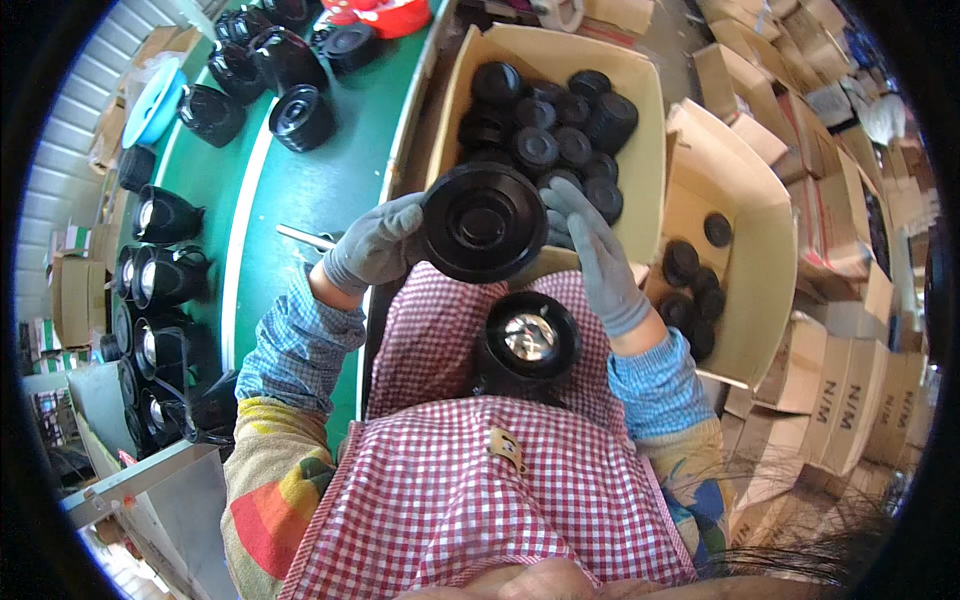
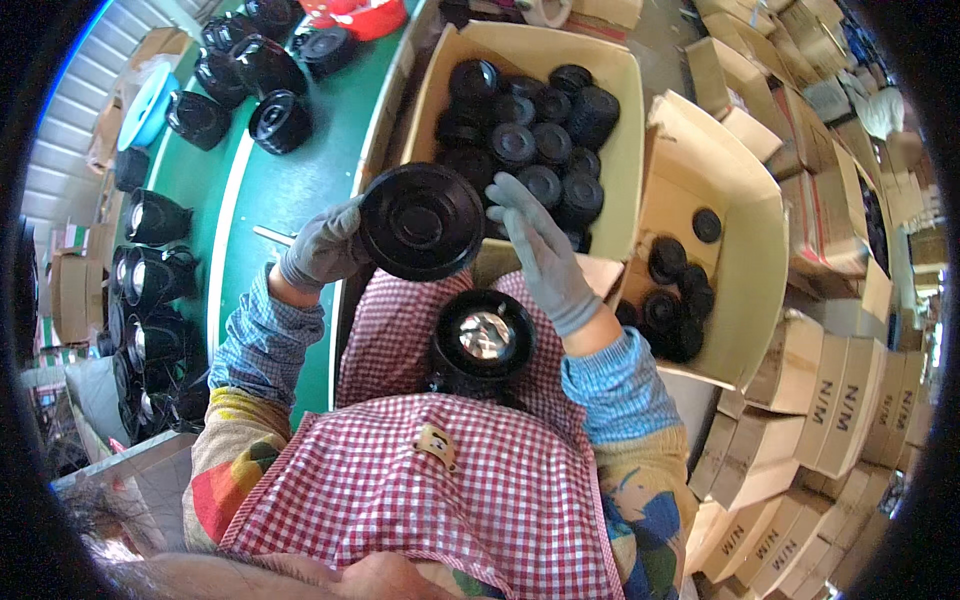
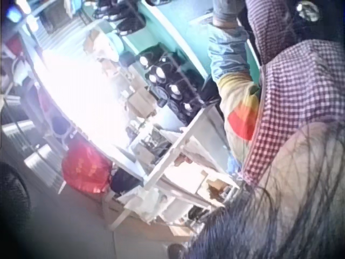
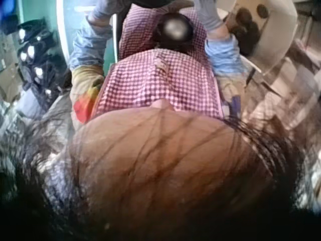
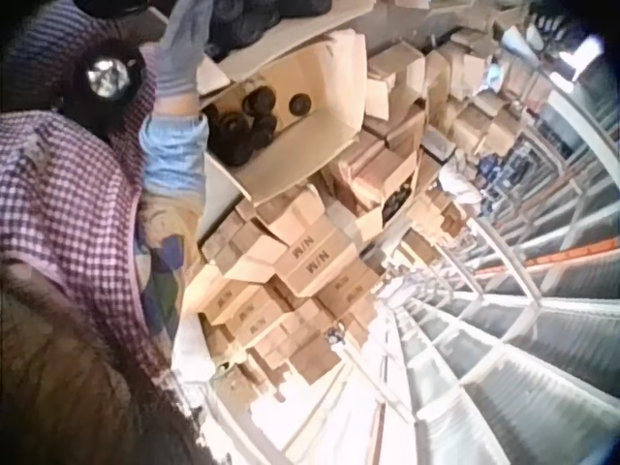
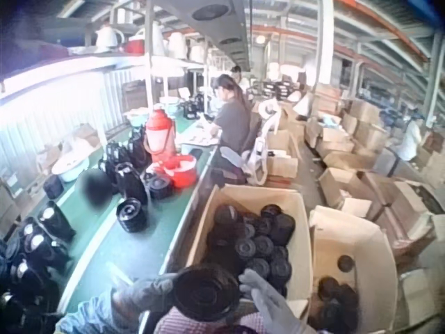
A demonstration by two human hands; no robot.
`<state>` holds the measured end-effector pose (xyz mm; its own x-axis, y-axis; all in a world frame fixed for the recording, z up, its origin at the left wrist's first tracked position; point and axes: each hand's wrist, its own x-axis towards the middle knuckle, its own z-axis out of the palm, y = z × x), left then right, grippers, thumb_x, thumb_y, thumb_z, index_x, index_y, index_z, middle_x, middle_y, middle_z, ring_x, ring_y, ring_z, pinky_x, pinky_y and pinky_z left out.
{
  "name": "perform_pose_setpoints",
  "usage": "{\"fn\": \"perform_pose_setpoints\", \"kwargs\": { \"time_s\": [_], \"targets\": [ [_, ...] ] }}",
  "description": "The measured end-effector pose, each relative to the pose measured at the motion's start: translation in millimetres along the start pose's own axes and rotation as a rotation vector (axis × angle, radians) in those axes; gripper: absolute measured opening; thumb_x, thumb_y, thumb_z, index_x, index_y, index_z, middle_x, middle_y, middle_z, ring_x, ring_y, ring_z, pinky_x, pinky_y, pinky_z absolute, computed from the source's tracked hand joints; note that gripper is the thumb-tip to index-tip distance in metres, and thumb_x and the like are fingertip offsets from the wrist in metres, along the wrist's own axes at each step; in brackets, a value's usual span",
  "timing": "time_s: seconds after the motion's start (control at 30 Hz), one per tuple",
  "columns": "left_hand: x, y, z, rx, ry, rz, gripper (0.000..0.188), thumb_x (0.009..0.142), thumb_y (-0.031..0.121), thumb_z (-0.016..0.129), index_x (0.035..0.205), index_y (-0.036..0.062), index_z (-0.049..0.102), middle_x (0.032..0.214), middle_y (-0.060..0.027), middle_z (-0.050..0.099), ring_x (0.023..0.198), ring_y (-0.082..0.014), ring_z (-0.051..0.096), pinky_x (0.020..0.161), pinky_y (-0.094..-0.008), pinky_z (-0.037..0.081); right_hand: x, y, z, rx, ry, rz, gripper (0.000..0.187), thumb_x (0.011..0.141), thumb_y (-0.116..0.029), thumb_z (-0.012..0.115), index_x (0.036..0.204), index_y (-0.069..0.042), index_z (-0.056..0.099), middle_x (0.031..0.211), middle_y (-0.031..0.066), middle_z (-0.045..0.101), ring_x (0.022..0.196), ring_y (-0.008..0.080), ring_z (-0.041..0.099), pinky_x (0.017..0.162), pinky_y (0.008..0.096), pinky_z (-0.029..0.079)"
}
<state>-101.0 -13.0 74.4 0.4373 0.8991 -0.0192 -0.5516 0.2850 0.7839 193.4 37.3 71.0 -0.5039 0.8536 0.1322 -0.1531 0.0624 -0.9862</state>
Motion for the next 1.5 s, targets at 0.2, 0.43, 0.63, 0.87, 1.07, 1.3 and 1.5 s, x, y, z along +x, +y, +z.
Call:
{"fn": "perform_pose_setpoints", "kwargs": {
  "time_s": [0.2, 0.43, 0.63, 0.87, 1.07, 1.3, 1.5],
  "targets": [
    [15.2, -45.6, 57.7, 0.144, -0.061, 0.004, 0.073, 0.098, 0.046, 0.063, 0.149, -0.0023, 0.041, 0.141, -0.014, 0.056, 0.131, -0.0242, 0.052, 0.113, -0.0394, 0.039, -36.7, -12.1, -12.0, 0.043, -0.113, 0.055, 0.056, 0.112, -0.038, 0.031, 0.138, 0.007, 0.053, 0.13, 0.0132, 0.064, 0.121, 0.0188, 0.06, 0.109, 0.0318, 0.043],
    [18.6, -84.3, 67.8, 0.159, 0.007, 0.021, 0.053, 0.107, 0.039, 0.043, 0.141, -0.0005, 0.051, 0.128, -0.0126, 0.064, 0.116, -0.0227, 0.062, 0.1, -0.0363, 0.049, -72.5, -13.9, -14.4, -0.2, 0.013, 0.008, 0.043, 0.111, -0.023, 0.033, 0.133, 0.006, 0.057, 0.126, 0.0167, 0.067, 0.116, 0.0221, 0.065, 0.103, 0.0317, 0.049],
    [26.5, -88.3, 52.9, 0.303, 0.048, 0.121, 0.056, 0.111, 0.042, 0.03, 0.139, 0.0001, 0.054, 0.128, -0.012, 0.067, 0.114, -0.0225, 0.066, 0.097, -0.0381, 0.054, -70.9, -25.4, -5.1, -0.232, 0.091, 0.029, 0.043, 0.111, -0.025, 0.041, 0.136, 0.006, 0.057, 0.134, 0.0184, 0.062, 0.125, 0.0229, 0.059, 0.108, 0.0337, 0.045],
    [9.5, -46.4, -71.6, -0.011, 0.47, 0.053, 0.056, 0.109, 0.045, 0.039, 0.145, 0.0029, 0.048, 0.137, -0.0142, 0.06, 0.122, -0.027, 0.062, 0.101, -0.045, 0.055, -69.6, 10.6, -45.6, 0.071, 0.344, 0.316, 0.047, 0.109, -0.029, 0.041, 0.142, 0.003, 0.052, 0.135, 0.0205, 0.061, 0.124, 0.029, 0.06, 0.11, 0.0392, 0.045],
    [-1.1, 107.5, -184.7, 0.141, 0.864, 0.392, 0.058, 0.107, 0.051, 0.037, 0.145, 0.0076, 0.048, 0.143, -0.0186, 0.056, 0.127, -0.0375, 0.059, 0.105, -0.0603, 0.05, -84.0, 59.9, -95.3, 0.033, 0.432, 0.357, 0.053, 0.108, -0.039, 0.045, 0.143, 0.001, 0.052, 0.133, 0.0189, 0.062, 0.122, 0.0277, 0.061, 0.107, 0.0386, 0.047],
    [-76.8, 148.0, -345.6, 0.953, 1.583, 0.183, 0.055, 0.099, 0.041, 0.063, 0.137, 0.0029, 0.056, 0.128, -0.017, 0.062, 0.107, -0.0311, 0.065, 0.089, -0.0396, 0.055, 12.1, 101.2, -102.3, 0.005, 0.298, 0.509, 0.048, 0.105, -0.038, 0.053, 0.137, -0.001, 0.059, 0.124, 0.0132, 0.068, 0.113, 0.0218, 0.064, 0.101, 0.0338, 0.048],
    [45.0, 28.0, -153.4, 1.988, 0.467, -0.343, 0.073, 0.094, 0.048, 0.064, 0.153, 0.0128, 0.041, 0.16, -0.0215, 0.034, 0.15, -0.0381, 0.028, 0.121, -0.0475, 0.025, 97.5, 218.0, -177.8, -0.265, 0.273, 1.004, 0.063, 0.098, -0.048, 0.063, 0.139, -0.001, 0.056, 0.131, 0.0153, 0.065, 0.115, 0.0265, 0.063, 0.096, 0.0367, 0.051]
  ]
}}
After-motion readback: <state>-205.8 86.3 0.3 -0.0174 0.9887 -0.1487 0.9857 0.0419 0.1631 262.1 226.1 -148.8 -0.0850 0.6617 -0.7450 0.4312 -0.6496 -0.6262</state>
